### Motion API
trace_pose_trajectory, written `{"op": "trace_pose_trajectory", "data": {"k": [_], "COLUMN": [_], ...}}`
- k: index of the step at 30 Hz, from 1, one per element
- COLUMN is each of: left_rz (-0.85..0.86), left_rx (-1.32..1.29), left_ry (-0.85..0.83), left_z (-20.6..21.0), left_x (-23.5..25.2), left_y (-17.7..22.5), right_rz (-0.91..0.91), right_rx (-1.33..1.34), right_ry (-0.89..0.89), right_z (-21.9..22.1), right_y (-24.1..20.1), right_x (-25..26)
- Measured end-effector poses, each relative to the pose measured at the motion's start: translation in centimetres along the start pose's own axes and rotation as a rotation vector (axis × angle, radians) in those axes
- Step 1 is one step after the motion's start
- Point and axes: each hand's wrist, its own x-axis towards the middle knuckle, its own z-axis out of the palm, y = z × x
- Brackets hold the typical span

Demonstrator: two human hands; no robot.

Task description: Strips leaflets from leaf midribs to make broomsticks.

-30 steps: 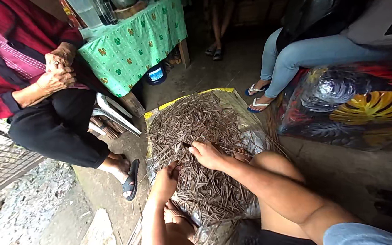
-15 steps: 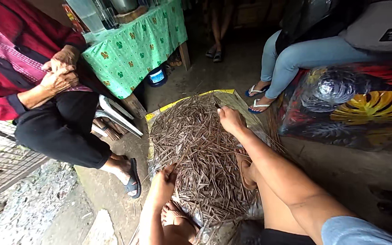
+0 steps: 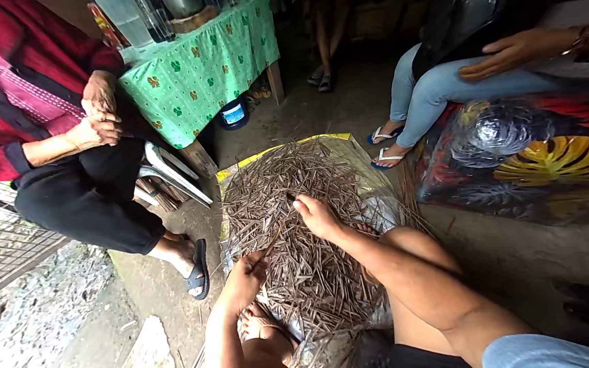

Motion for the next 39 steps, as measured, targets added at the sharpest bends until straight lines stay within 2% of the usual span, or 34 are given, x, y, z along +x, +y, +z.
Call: {"op": "trace_pose_trajectory", "data": {"k": [3, 8, 10, 12, 14, 16, 19, 21, 23, 25, 28, 30, 33, 39], "left_rz": [0.031, -0.020, -0.017, -0.023, -0.045, -0.080, -0.127, -0.148, -0.163, -0.189, -0.171, -0.147, -0.102, -0.070], "left_rx": [-0.004, -0.058, -0.042, -0.014, 0.014, 0.050, 0.053, 0.020, 0.007, 0.004, 0.038, 0.063, 0.085, 0.071], "left_ry": [-0.019, -0.026, -0.021, -0.035, -0.058, -0.087, -0.116, -0.108, -0.085, -0.075, -0.072, -0.066, -0.045, -0.038], "left_z": [0.0, -0.4, -0.2, 0.1, 0.5, 0.6, 0.4, 0.3, 0.3, 0.3, 0.6, 0.8, 0.8, 0.5], "left_x": [-0.3, -1.3, -1.1, -0.6, -0.2, 0.0, -0.1, -0.3, -0.3, -0.1, 0.3, 0.5, 0.5, 0.1], "left_y": [-0.2, -0.2, -0.3, 0.0, 0.4, 0.8, 0.8, 0.6, 0.6, 0.7, 0.7, 0.7, 0.6, 0.3], "right_rz": [0.058, 0.189, 0.204, 0.262, 0.349, 0.385, 0.311, 0.249, 0.171, 0.041, -0.134, -0.192, -0.118, 0.138], "right_rx": [0.035, 0.217, 0.373, 0.585, 0.688, 0.723, 0.626, 0.447, 0.270, 0.145, -0.071, -0.212, -0.359, -0.398], "right_ry": [0.137, 0.329, 0.238, 0.035, -0.155, -0.190, -0.045, 0.049, 0.065, -0.058, -0.353, -0.408, -0.346, -0.038], "right_z": [-1.9, -4.3, -3.8, -2.3, -0.4, 0.5, -0.7, -1.7, -2.1, -1.3, 1.5, 2.7, 1.9, -1.2], "right_y": [0.8, 2.4, 1.8, 0.3, -0.6, -0.8, -0.1, 0.7, 0.7, -0.3, -2.2, -2.7, -2.2, 0.7], "right_x": [1.3, 1.9, 1.4, 0.5, -0.5, -0.3, 1.4, 2.1, 1.6, 0.3, -2.9, -3.8, -2.5, 1.7]}}
